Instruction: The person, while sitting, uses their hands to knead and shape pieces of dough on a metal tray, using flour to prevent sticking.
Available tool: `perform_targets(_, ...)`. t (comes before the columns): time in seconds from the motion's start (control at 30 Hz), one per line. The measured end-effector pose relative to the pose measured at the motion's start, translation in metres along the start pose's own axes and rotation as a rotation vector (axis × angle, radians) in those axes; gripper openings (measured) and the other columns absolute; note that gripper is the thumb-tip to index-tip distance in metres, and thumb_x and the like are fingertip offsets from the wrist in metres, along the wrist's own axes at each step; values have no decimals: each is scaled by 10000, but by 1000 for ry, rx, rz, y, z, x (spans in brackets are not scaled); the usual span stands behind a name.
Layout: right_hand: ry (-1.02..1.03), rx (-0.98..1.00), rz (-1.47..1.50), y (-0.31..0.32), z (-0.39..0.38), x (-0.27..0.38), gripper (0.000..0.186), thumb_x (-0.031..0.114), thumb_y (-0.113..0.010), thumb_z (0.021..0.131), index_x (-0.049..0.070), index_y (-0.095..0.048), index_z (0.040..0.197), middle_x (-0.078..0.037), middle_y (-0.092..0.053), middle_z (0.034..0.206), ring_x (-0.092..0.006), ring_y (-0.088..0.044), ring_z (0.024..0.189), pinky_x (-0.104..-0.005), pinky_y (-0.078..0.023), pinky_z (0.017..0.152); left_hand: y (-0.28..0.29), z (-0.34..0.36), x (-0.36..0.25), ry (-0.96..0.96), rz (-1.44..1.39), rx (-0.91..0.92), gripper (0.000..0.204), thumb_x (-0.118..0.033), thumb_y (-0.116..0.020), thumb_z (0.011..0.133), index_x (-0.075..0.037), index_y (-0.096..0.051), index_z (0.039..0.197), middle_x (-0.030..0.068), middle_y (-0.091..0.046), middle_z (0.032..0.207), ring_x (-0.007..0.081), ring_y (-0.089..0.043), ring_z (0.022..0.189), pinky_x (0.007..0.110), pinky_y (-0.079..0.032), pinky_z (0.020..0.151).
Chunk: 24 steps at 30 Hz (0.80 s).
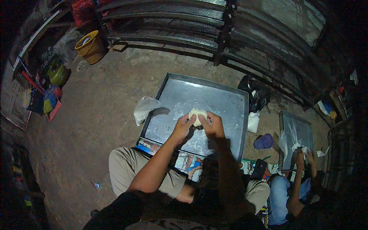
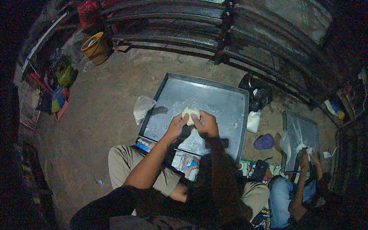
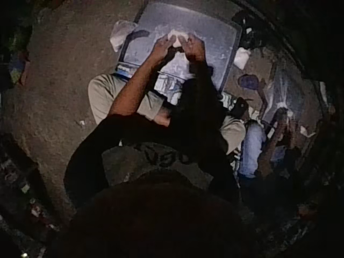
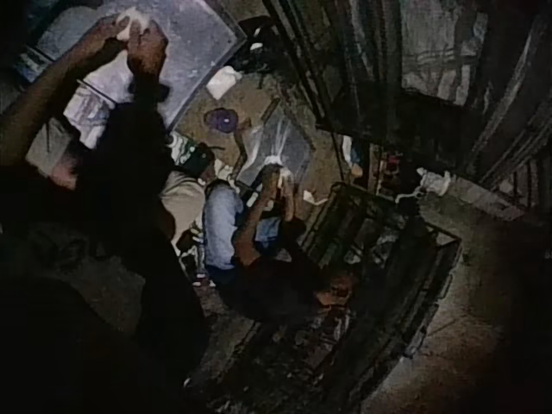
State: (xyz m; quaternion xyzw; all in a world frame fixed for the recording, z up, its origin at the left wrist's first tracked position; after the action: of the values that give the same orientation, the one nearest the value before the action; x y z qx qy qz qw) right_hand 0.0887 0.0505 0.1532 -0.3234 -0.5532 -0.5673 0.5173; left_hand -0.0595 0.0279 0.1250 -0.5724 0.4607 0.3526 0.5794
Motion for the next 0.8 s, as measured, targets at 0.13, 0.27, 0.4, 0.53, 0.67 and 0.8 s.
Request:
perform_targets(0.13, -78, -27, 15, 0, -3, -4, 278, 251, -598, 939, -8, -690, 977, -129, -708, 793, -162, -669, 723, -327, -510, 664, 8, 4, 2, 81, 269, 118, 388, -348, -543, 1021, -5, -621, 1186, 20, -669, 993, 104, -603, 895, 258, -472, 812)
perform_targets(0.27, -117, 101, 59, -9, -2, -5, 294, 267, -590, 956, -3, -679, 1030, -115, -716, 851, -166, -678, 765, -328, -519, 676, 11, 5, -2, 105, 89, 56, 341, -339, -568, 1010, -19, -633, 1106, 19, -668, 930, 102, -607, 839, 259, -480, 762)
perform_targets(0.4, -198, 176, 183, -21, -2, -26, 372, 345, -652, 936, 11, -640, 1100, -95, -696, 909, -148, -645, 813, -301, -495, 719, 10, 1, -13, 101, 20, -107, 259, -284, -627, 982, -27, -635, 1018, 47, -675, 893, 118, -626, 783, 266, -498, 712)
perform_targets(0.53, -139, 178, 98, -41, -5, -30, 388, 350, -744, 860, 23, -657, 1049, -68, -682, 878, -142, -630, 815, -302, -492, 747, 17, 3, -6, 74, -156, -225, 299, -324, -652, 964, -26, -628, 975, 61, -668, 872, 114, -618, 770, 264, -493, 697)
perform_targets(0.67, -128, 148, -89, -38, -11, -8, 329, 277, -729, 876, 14, -672, 1065, -57, -689, 896, -122, -636, 838, -295, -498, 771, 14, 1, -8, 100, -164, -260, 377, -401, -618, 974, -24, -641, 970, 43, -663, 891, 111, -603, 773, 264, -474, 685)
perform_targets(0.8, -52, 42, 111, -31, -11, 1, 346, 303, -663, 905, -8, -678, 1056, -115, -705, 885, -169, -653, 777, -320, -503, 736, 7, 5, -6, 171, -131, -138, 458, -463, -566, 986, -16, -652, 1045, 44, -668, 923, 113, -611, 779, 265, -475, 691)
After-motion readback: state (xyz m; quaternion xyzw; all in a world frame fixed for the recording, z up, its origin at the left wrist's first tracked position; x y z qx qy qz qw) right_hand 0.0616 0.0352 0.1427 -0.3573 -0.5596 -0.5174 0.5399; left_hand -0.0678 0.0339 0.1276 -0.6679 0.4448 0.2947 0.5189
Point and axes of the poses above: each hand's wrist, its own z-axis towards the middle knuckle, its own y-axis out of the back of the hand, x = y × z, the point moved 4 cm from there along z, towards the middle knuckle
